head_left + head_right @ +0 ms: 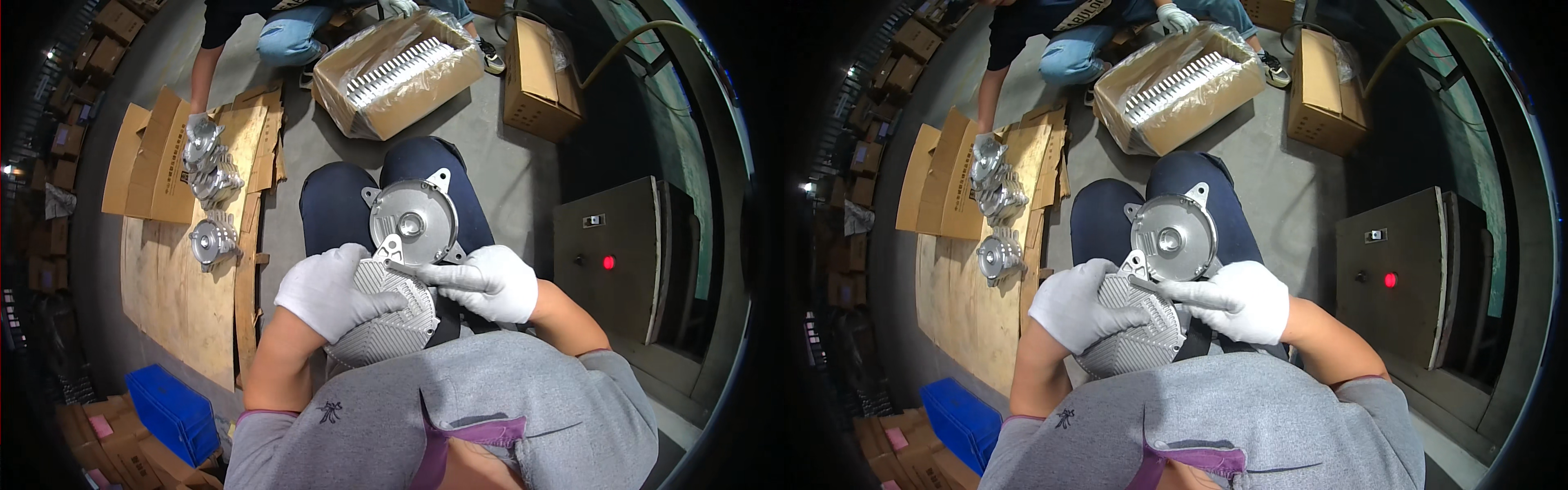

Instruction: The person deburrs metal casings by scraping the edges and grooves with a handheld tool before placing them onto a wooden board.

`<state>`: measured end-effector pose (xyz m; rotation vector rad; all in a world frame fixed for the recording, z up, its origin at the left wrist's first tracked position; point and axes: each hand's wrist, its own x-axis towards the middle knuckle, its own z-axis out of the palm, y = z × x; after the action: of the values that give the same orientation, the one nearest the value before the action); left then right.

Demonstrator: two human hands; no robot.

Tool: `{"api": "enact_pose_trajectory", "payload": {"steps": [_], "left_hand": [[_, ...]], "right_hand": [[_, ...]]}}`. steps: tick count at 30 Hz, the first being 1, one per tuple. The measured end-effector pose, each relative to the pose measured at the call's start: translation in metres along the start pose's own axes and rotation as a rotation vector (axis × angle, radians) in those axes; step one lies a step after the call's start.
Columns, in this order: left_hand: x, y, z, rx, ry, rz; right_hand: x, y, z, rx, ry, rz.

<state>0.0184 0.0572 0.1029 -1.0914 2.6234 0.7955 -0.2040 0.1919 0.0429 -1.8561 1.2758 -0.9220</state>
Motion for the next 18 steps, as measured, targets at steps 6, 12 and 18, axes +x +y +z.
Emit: {"api": "enact_pose_trajectory", "payload": {"steps": [6, 12, 18], "left_hand": [[0.0, 0.013, -0.011, -0.025, -0.005, -0.028], [-0.002, 0.016, -0.02, 0.027, -0.142, -0.159], [0.002, 0.009, -0.013, 0.009, -0.152, -0.131]], "right_hand": [[0.035, -0.018, 0.009, -0.261, -0.012, 0.098], [0.036, -0.016, -0.006, -0.268, 0.154, 0.22], [0.026, -0.012, 0.005, -0.207, -0.079, 0.1]]}}
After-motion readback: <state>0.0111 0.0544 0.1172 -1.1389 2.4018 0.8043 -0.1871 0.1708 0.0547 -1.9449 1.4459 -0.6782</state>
